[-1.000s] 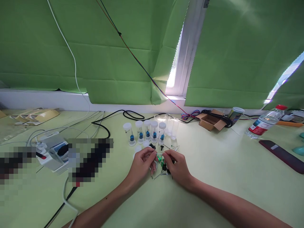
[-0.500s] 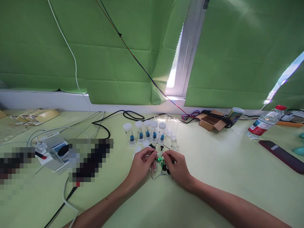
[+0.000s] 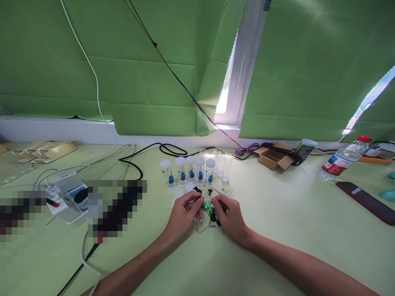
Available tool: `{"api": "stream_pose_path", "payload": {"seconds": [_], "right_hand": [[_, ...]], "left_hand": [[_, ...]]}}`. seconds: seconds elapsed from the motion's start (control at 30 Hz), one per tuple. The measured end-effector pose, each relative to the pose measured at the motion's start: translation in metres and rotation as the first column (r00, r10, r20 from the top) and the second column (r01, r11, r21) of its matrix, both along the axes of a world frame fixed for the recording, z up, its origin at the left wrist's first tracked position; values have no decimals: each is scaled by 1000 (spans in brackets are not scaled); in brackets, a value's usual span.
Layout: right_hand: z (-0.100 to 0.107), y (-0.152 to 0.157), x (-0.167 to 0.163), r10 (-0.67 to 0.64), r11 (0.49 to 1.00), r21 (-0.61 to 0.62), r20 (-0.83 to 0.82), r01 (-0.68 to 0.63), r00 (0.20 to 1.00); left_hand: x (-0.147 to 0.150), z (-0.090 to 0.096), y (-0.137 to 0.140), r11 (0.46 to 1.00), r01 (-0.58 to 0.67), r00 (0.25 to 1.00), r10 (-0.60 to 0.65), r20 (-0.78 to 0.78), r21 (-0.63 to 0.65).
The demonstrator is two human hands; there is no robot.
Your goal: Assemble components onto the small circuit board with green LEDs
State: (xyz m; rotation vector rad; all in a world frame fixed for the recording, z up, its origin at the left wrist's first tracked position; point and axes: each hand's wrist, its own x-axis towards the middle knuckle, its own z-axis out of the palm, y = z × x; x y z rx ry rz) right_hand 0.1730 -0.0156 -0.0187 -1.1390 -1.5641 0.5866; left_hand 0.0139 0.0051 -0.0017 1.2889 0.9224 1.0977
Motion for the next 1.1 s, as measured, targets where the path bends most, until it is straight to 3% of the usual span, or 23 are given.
{"api": "stream_pose_path", "payload": {"seconds": [1.1], "right_hand": [[0, 0, 0, 9, 1000, -23, 22, -9, 1000]], "left_hand": [[-1, -2, 0, 999, 26, 999, -24, -33, 42]]}}
